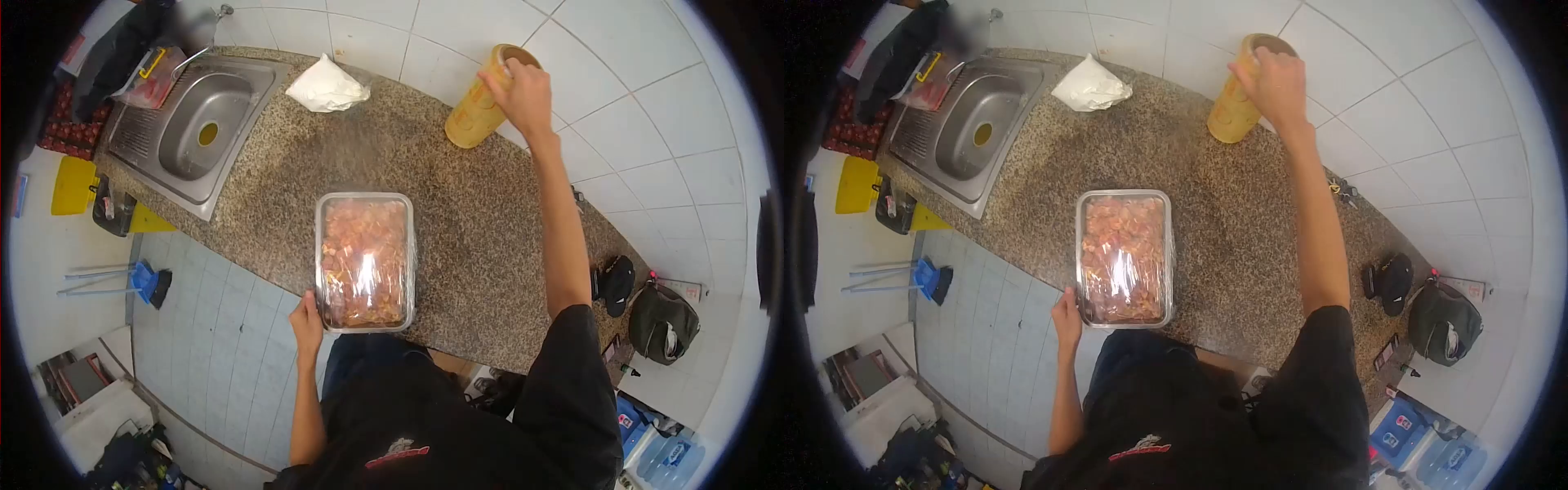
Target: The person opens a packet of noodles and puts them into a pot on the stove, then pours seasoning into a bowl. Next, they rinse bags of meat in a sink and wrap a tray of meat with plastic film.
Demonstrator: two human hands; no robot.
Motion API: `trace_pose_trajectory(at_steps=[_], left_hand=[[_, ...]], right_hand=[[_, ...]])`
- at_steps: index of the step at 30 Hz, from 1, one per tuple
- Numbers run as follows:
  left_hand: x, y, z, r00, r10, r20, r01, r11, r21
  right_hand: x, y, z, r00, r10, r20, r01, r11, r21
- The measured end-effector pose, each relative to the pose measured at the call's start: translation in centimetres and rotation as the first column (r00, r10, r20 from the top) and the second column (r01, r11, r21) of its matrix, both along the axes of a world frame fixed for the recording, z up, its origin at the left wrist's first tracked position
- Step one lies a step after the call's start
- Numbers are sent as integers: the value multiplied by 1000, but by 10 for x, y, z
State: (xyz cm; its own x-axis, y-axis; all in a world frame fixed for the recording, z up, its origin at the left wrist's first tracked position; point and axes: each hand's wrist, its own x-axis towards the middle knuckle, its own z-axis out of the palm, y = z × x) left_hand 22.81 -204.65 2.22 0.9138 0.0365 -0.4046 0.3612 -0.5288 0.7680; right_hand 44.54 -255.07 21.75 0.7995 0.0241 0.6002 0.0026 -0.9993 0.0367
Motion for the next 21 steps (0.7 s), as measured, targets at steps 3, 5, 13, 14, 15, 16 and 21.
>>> trace_pose_trajectory(at_steps=[3, 5, 13, 14, 15, 16, 21], left_hand=[[39, -23, 18, 943, 13, 332, -16, 1000, 6], [85, -39, 5, 910, 99, 404, -52, 991, -126], [175, -70, -37, 989, -47, 143, 102, 910, -403], [164, -67, -38, 993, 60, 103, -4, 880, -476], [154, -64, -29, 985, 162, 61, -104, 837, -538], [133, -63, -18, 971, 230, -59, -213, 736, -642], [52, -52, -26, 979, 162, -124, -203, 830, -519]], right_hand=[[-9, -17, 5, 978, 141, 153, -137, 990, -37], [-28, -9, 2, 927, 191, 322, -194, 981, -23], [-176, 184, -181, 984, 154, -85, 29, 335, 942], [-181, 208, -203, 961, 218, -167, 91, 322, 943], [-187, 222, -211, 929, 281, -240, 150, 308, 939], [-199, 218, -213, 941, 291, -172, 158, 69, 985], [-271, 219, -261, 933, 338, -124, 193, -180, 965]])
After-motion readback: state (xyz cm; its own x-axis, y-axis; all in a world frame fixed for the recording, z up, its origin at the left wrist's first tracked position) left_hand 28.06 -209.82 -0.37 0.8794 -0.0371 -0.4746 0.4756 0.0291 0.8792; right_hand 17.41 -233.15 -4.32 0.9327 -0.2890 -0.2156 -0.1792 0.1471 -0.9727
